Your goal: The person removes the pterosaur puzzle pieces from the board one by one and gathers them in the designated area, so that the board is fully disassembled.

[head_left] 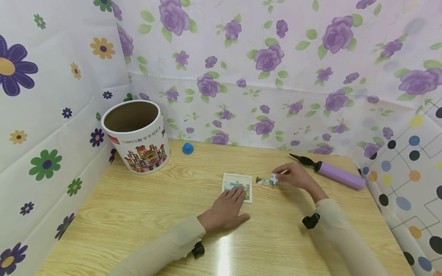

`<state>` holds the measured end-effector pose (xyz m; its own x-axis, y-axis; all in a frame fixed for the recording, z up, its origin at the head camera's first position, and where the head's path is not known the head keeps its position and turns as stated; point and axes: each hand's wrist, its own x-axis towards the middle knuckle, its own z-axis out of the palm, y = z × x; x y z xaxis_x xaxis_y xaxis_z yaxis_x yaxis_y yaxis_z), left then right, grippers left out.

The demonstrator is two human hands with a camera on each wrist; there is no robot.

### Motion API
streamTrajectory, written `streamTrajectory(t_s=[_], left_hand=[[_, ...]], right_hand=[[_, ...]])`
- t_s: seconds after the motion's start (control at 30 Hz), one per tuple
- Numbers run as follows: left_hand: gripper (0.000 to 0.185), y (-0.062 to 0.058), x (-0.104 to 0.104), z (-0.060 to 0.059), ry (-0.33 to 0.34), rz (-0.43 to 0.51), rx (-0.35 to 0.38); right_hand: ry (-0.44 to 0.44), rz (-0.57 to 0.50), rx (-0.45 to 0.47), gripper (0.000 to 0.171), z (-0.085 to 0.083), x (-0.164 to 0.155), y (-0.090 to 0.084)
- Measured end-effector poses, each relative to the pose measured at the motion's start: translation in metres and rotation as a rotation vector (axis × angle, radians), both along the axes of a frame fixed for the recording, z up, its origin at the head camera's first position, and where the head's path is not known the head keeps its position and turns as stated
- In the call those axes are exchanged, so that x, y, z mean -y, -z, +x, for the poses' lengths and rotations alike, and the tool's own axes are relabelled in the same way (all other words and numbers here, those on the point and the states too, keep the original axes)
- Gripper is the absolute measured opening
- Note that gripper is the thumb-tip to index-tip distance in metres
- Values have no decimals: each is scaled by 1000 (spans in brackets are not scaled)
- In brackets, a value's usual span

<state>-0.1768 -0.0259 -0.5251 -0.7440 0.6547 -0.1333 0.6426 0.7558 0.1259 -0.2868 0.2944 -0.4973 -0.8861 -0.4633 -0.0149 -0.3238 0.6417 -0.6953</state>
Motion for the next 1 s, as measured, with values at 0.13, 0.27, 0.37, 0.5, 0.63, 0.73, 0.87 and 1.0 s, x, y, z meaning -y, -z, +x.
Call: streamTrajectory(t_s=[0.13, 0.27, 0.37, 0.5, 0.63, 0.73, 0.87, 1.0], left_hand=[[81, 0, 0, 0, 1, -1, -8], [81, 1, 0, 0, 4, 0, -13], [81, 1, 0, 0, 2, 7, -11], [81, 1, 0, 0, 0, 5, -16], [81, 3, -1, -1, 0, -3, -30], [81, 3, -1, -1, 1, -4, -34], [81, 2, -1, 0, 4, -2, -32], [81, 2, 0, 0, 5, -1, -32]], right_hand=[[0, 12, -4, 24, 1, -9, 1], [3, 18, -1, 24, 1, -14, 3], [7, 17, 6, 24, 2, -16, 5], [10, 55, -34, 21, 3, -19, 9], [30, 96, -38, 19, 2, -24, 15], [41, 111, -36, 19, 2, -27, 18], [46, 125, -60, 18, 1, -28, 21], [59, 131, -63, 15, -1, -27, 24]])
